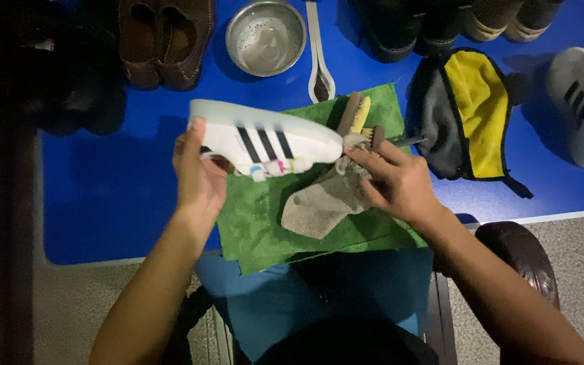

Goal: The person cleans a white sneaker by wiping it with a cloth, inserting colorful plastic strips into the shoe's upper, and scrubbing the surface with a brush. The person repeatedly dips the brush into a bowl of water and scrubs the shoe on a green towel.

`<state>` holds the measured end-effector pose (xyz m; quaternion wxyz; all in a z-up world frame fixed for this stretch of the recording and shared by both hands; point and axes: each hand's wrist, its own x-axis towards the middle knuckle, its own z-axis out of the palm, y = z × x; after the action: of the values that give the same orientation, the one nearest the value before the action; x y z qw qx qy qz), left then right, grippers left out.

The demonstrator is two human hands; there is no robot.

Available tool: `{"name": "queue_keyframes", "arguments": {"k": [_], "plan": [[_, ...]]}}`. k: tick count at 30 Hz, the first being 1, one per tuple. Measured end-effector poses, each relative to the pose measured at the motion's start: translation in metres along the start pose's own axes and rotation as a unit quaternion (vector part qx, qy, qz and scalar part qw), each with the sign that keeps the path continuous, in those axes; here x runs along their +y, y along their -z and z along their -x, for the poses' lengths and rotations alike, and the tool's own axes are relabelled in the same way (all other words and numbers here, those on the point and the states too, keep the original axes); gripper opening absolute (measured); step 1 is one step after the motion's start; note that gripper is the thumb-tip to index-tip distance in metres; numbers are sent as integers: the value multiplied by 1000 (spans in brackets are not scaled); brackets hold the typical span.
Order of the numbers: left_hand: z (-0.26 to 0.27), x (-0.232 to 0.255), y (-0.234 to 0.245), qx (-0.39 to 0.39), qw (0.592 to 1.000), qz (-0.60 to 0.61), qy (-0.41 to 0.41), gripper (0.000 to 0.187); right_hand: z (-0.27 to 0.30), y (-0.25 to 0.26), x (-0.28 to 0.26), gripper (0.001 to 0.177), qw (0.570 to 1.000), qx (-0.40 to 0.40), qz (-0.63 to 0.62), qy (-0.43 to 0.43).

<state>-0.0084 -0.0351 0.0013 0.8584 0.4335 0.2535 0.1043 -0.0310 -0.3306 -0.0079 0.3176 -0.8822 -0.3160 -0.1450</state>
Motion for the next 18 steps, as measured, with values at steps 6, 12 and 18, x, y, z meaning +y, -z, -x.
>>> {"name": "queue_keyframes", "arguments": {"k": [6, 12, 18], "plan": [[11, 11, -11, -20, 999, 24, 9, 27, -38, 45, -45, 32, 927, -173, -308, -127], [33, -23, -10, -64, 995, -62, -38, 32, -9, 18, -12, 78, 841, -128, -415, -324], [30, -29, 8, -201, 967, -95, -126, 43, -5, 4, -8, 46, 790, -116, -453, -396]]}}
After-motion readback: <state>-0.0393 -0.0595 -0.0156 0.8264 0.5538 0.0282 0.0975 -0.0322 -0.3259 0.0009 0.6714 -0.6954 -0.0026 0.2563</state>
